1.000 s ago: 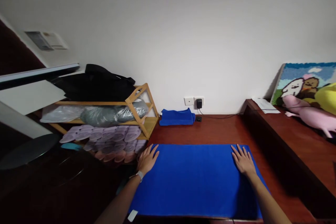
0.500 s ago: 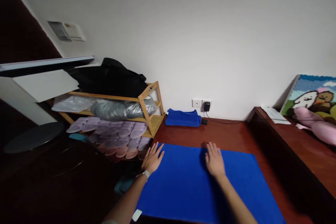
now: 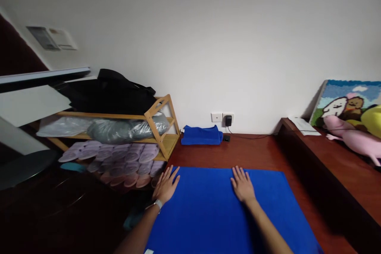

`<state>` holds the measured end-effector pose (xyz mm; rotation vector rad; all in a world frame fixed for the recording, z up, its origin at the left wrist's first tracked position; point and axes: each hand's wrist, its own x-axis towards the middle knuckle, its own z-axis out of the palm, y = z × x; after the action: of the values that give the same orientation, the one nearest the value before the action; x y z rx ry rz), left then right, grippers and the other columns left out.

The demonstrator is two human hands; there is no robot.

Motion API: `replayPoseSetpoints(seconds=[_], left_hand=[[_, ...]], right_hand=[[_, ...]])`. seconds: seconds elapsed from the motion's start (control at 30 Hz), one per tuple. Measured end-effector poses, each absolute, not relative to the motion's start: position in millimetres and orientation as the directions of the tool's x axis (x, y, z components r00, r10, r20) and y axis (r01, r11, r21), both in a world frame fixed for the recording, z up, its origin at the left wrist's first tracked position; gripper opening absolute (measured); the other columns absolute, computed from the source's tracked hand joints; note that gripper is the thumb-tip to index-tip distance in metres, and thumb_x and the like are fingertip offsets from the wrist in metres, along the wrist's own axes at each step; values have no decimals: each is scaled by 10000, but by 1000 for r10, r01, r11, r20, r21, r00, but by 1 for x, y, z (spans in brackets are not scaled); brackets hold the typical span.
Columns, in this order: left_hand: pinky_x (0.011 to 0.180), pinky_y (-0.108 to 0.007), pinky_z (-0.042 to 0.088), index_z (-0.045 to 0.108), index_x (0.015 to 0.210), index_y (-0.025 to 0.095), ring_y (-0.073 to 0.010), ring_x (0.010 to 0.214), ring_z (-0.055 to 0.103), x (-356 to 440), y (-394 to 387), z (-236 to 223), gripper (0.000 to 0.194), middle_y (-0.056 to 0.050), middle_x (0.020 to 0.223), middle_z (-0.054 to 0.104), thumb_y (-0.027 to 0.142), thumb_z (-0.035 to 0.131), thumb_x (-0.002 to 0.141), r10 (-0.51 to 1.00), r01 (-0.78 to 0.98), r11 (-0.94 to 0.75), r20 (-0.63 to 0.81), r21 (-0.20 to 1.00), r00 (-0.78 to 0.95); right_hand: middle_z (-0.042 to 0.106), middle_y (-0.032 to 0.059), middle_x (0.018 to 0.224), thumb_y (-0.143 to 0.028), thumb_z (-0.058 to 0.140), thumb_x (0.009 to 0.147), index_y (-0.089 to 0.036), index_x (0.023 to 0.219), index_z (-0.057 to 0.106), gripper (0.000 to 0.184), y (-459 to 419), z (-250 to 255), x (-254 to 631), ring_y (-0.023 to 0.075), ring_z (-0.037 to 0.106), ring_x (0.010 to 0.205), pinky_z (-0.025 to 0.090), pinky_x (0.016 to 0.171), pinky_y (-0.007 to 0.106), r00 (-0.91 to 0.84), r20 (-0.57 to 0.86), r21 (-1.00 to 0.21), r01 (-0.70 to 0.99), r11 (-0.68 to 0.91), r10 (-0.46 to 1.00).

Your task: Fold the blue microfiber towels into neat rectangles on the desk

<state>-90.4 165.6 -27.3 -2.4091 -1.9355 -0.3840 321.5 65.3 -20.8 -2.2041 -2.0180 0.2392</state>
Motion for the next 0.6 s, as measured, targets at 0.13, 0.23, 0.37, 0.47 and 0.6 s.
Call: replayPoseSetpoints(seconds=[0.13,0.23,0.37,0.47,0.6], left_hand=[[1248,-465,241,424,1559,304,-243,1531,327,-93,170,-32,535,-72,1666,357,456,373,1048,955,965,-237,208,113,211],[1248,-470,243,420,1561,311,-246,1535,317,-94,173,-35,537,-66,1668,354,465,367,1049,953,964,-239,218,116,210],[1247,-486,240,408,1566,313,-251,1540,306,-94,174,-37,545,-63,1673,344,480,345,1051,953,967,-235,217,95,210],[1245,-493,235,382,1577,318,-251,1542,300,-93,174,-34,552,-64,1678,332,488,321,1055,957,970,-235,187,63,220],[1243,-487,235,359,1587,312,-249,1545,294,-89,170,-24,561,-70,1686,307,482,320,1055,973,979,-203,115,34,198]], right_hand=[[232,50,1701,-475,204,1008,-224,1631,230,672,30,-37,450,252,172,1574,165,1264,490,308,-55,-80,947,-312,950],[181,72,1717,-468,181,998,-194,1639,190,697,10,-49,516,264,167,1574,191,1258,485,430,-78,-60,899,-435,899],[165,63,1722,-500,130,994,-192,1645,152,721,2,-60,542,229,148,1579,157,1271,461,476,-63,-91,873,-480,877],[155,58,1725,-503,102,990,-190,1646,139,728,3,-63,538,225,138,1581,145,1275,460,476,-56,-91,873,-480,877],[176,60,1721,-467,125,986,-194,1644,156,714,2,-61,540,233,164,1577,179,1263,481,459,-76,-69,883,-463,885]])
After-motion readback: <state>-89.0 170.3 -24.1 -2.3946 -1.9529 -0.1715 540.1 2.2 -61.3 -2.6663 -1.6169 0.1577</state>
